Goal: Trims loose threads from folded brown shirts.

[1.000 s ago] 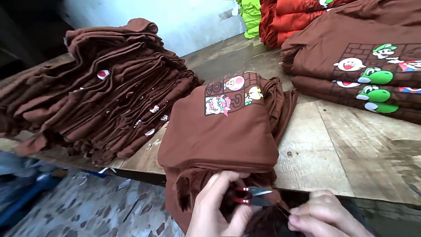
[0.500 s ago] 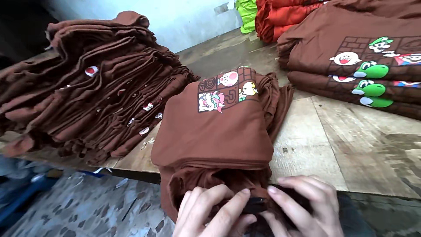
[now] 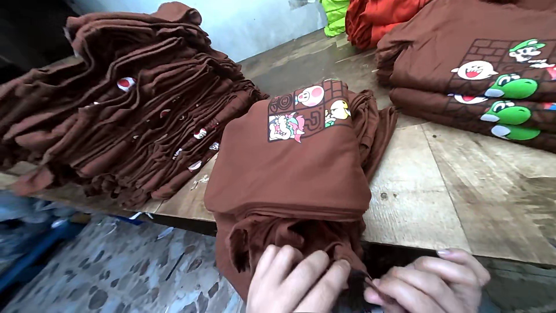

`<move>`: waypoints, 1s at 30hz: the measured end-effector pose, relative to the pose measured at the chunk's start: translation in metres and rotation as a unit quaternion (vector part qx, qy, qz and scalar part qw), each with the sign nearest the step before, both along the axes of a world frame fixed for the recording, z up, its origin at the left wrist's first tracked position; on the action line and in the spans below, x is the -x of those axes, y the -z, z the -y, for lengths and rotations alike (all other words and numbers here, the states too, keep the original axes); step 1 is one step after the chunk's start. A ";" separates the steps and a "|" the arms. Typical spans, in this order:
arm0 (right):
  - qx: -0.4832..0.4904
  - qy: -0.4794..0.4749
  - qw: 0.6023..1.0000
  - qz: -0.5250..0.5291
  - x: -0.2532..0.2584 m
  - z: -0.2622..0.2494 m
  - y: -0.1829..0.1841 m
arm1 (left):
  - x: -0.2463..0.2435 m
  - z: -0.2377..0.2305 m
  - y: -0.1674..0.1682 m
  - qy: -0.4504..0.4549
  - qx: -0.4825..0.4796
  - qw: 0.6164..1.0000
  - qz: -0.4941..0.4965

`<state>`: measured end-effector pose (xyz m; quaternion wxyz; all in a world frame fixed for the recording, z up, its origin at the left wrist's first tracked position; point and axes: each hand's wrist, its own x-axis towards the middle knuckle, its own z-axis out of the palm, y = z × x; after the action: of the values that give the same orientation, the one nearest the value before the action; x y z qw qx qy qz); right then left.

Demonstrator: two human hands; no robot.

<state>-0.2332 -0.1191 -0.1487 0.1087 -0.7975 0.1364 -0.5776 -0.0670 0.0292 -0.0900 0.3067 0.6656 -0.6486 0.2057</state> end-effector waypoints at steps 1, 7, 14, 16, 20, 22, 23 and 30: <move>-0.024 0.002 1.000 -0.008 0.000 0.002 0.000 | -0.004 -0.001 0.001 -0.004 0.008 1.000 -0.010; -0.137 -0.068 0.982 -0.111 0.000 0.011 -0.008 | -0.007 0.001 -0.006 -0.026 -0.040 0.991 -0.123; -0.112 -0.067 0.991 -0.010 0.002 0.016 0.001 | -0.011 -0.019 -0.016 0.069 -0.161 0.973 -0.150; -0.144 -0.070 0.987 -0.006 0.002 0.015 0.001 | -0.007 -0.020 -0.027 0.081 -0.228 0.950 -0.197; -0.185 -0.054 0.981 0.005 -0.003 0.010 -0.002 | 0.015 -0.008 -0.030 -0.011 -0.124 0.983 -0.132; -0.187 -0.054 0.981 0.016 -0.008 0.009 -0.004 | 0.025 0.003 -0.027 -0.063 -0.095 0.992 -0.051; -0.185 -0.055 0.981 0.018 -0.009 0.009 -0.004 | 0.028 0.008 -0.025 -0.076 -0.095 0.992 -0.022; -0.179 -0.040 0.983 0.002 0.004 0.013 -0.002 | 0.033 0.016 -0.013 -0.081 -0.099 0.991 -0.032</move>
<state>-0.2368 -0.1324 -0.1470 0.2726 -0.7690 0.2053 -0.5406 -0.1003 0.0134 -0.0766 0.2424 0.7492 -0.5997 0.1428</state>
